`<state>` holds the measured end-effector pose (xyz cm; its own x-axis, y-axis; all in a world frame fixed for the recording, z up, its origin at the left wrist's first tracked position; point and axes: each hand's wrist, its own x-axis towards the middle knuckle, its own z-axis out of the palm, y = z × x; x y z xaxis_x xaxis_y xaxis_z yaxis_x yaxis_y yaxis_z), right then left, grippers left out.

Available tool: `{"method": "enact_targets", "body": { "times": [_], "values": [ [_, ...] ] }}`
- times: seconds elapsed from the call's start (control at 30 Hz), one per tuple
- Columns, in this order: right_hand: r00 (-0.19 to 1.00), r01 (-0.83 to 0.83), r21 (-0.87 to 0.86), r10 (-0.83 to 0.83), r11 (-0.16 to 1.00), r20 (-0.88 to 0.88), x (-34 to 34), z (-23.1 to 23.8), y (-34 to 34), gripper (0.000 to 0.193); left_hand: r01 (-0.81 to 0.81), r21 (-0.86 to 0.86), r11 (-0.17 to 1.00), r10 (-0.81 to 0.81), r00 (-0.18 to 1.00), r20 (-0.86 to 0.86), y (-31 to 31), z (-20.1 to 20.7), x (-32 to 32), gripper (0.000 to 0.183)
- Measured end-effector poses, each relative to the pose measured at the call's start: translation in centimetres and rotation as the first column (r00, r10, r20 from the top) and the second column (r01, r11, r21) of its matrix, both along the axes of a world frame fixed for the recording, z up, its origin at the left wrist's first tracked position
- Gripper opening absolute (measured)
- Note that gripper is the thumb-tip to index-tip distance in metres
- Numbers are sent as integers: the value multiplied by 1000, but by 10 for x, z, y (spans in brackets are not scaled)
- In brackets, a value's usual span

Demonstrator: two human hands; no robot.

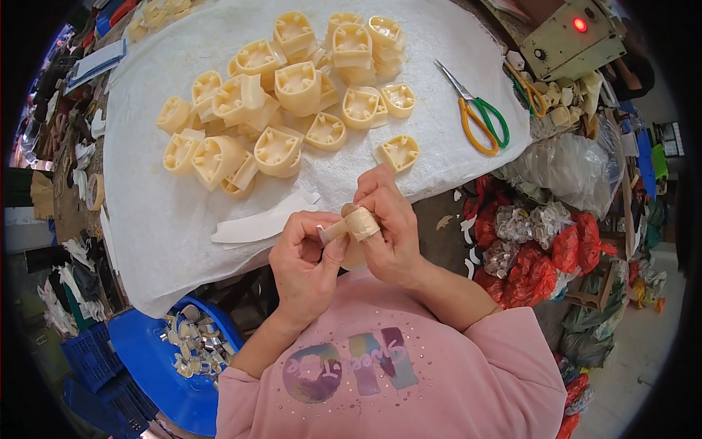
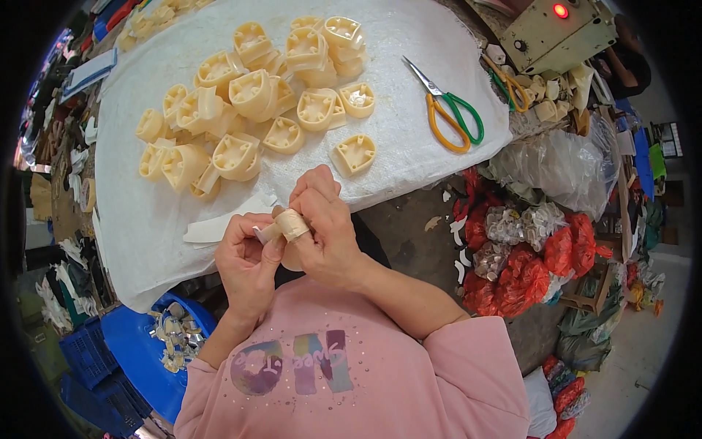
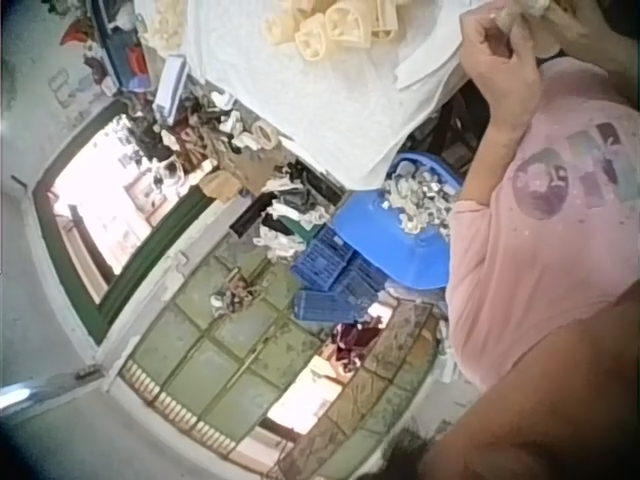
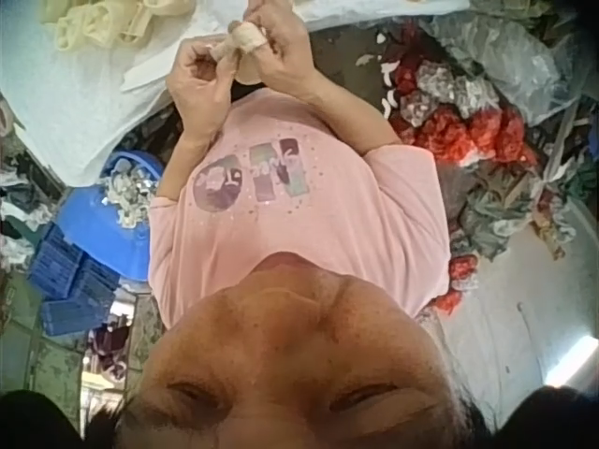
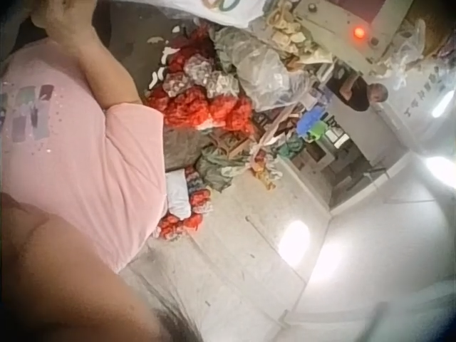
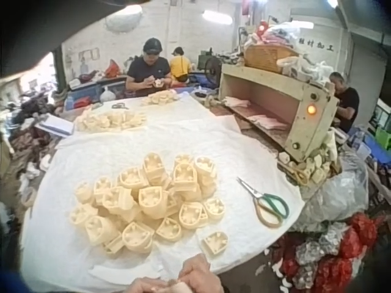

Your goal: Trim and assemble shoe components using scissors and adhesive strips.

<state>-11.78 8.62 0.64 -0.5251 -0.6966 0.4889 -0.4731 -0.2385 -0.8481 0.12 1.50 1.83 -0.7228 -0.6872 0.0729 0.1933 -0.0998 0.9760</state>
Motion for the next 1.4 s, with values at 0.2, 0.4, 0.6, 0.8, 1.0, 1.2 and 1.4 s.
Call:
{"method": "enact_targets", "body": {
  "times": [0.2, 0.4, 0.6, 0.8, 1.0, 1.2, 1.4],
  "values": [
    [837, -199, -34, 188, 979, 514, -5, -3, 1, 18, 34, 105, 994, -38, 999, 36, -5, 5, 2, 15],
    [748, -190, -42, 172, 981, 641, -24, -8, 14, 28, 11, 173, 985, -3, 999, -48, -16, -1, 8, 14],
    [611, -401, 115, 172, 909, 773, -28, 5, 14, 33, -57, -254, 965, 55, 998, -14, -16, -4, 5, 12],
    [406, -663, -62, 428, 746, 808, -41, 12, 9, 59, -72, -726, 684, 91, 996, -13, -22, -6, 13, 13],
    [772, -455, -23, 407, 890, 488, -32, 7, 9, 69, -72, -621, 780, 13, 995, -99, -29, -13, 13, 39],
    [892, -452, 83, 448, 888, 61, -21, 14, 9, 76, 301, 199, 933, -289, 953, -85, -20, -20, 5, 76],
    [924, -383, -55, 383, 922, 0, -8, -2, 8, 90, 263, 509, 819, -219, 965, -147, -6, -11, 2, 61]
  ]
}}
